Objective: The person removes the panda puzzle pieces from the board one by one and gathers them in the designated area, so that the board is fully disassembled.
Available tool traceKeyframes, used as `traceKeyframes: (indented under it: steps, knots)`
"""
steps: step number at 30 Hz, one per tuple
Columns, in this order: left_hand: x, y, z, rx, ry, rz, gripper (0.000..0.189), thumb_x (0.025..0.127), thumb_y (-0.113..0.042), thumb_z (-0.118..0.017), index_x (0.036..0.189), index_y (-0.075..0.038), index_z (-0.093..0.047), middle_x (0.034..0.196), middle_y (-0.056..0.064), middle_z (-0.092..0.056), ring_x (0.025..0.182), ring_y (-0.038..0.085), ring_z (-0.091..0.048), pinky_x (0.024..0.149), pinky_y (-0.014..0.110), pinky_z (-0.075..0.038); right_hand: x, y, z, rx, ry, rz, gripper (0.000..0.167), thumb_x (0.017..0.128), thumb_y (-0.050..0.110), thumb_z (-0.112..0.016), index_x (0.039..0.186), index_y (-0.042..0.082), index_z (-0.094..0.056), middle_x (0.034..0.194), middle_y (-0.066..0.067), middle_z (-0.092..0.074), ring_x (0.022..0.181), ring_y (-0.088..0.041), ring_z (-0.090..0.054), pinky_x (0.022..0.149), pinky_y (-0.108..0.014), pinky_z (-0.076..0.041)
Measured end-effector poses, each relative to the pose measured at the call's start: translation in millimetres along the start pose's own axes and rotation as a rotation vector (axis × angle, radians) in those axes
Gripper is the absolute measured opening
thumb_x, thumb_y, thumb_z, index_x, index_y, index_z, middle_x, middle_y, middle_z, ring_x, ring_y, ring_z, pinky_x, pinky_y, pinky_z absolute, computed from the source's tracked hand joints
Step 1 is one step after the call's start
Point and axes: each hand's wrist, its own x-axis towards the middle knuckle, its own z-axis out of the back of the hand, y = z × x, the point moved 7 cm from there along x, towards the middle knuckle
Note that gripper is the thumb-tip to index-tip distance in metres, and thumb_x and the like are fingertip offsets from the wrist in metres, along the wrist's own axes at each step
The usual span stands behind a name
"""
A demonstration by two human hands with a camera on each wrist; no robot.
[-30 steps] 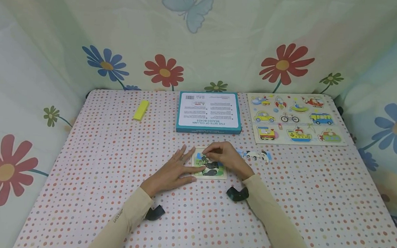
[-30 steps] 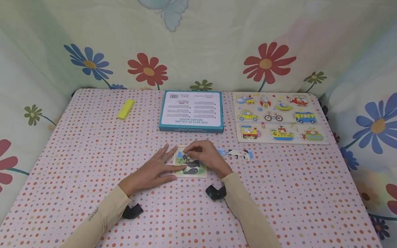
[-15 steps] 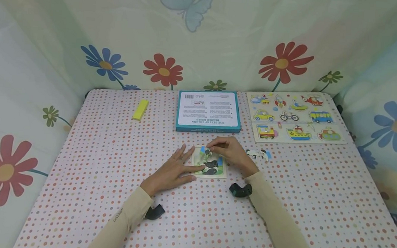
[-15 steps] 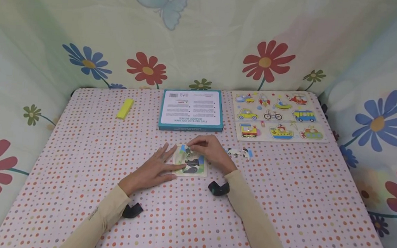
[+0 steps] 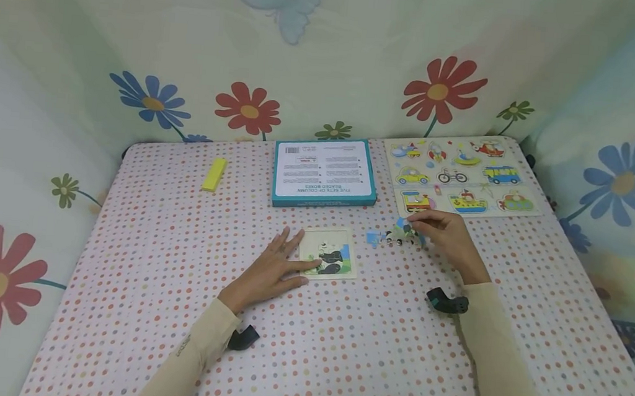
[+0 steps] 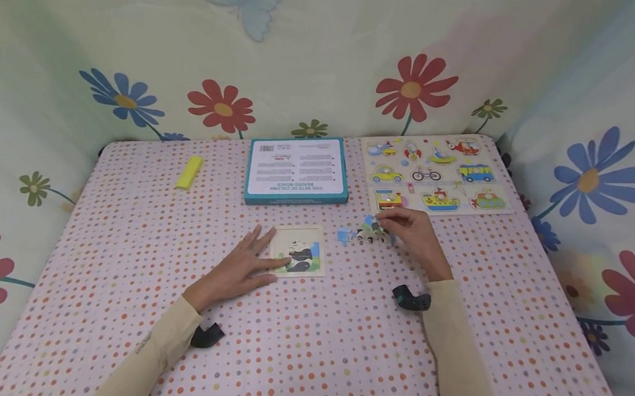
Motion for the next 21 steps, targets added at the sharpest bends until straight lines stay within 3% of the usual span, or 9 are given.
traceKeyframes:
  steps: [6, 10, 16, 21]
  knots:
    - [-1.3, 2.1, 0.9, -0.009, -0.011, 0.012, 0.044, 0.095, -0.048, -0.052, 0.139, -0.041, -0.048, 0.162, 0.007, -0.006, 0.147, 0.033, 0.006, 0.117, 0.053, -0.007, -13.3, -17.7, 31.7, -0.109, -0.093, -0.069, 0.031, 0.096, 0.028, -0.06, 0.11, 0.002, -0.069, 0.103, 0.013, -0.066, 0.092, 0.003, -0.057, 0.075, -0.013, -0.046]
    - [-1.3, 2.4, 1.4, -0.007, -0.014, 0.011, 0.044, 0.095, -0.048, -0.052, 0.138, -0.041, -0.048, 0.162, 0.007, -0.006, 0.147, 0.034, 0.006, 0.117, 0.054, -0.007, -18.9, -24.2, 31.9, -0.112, -0.072, -0.1, 0.032, 0.095, 0.028, -0.061, 0.111, 0.002, -0.069, 0.103, 0.014, -0.066, 0.092, 0.002, -0.057, 0.075, -0.013, -0.045]
    - [-1.3, 1.8, 2.7, -0.01, -0.016, 0.011, 0.044, 0.095, -0.048, -0.053, 0.138, -0.041, -0.049, 0.162, 0.007, -0.006, 0.147, 0.034, 0.005, 0.116, 0.055, -0.007, -21.7, -7.4, -10.5, -0.131, 0.099, -0.053, 0.021, 0.095, 0.016, -0.061, 0.108, 0.002, -0.07, 0.109, -0.012, -0.066, 0.087, -0.008, -0.061, 0.074, -0.02, -0.05]
    - [-0.8, 1.1, 1.0, -0.019, -0.017, 0.009, 0.043, 0.095, -0.048, -0.053, 0.138, -0.041, -0.05, 0.161, 0.008, -0.007, 0.147, 0.034, 0.005, 0.116, 0.055, -0.008, -17.9, 9.0, -49.6, -0.196, 0.205, 0.023, 0.013, 0.093, 0.01, -0.062, 0.1, 0.006, -0.073, 0.105, -0.011, -0.069, 0.093, -0.018, -0.063, 0.079, -0.026, -0.05]
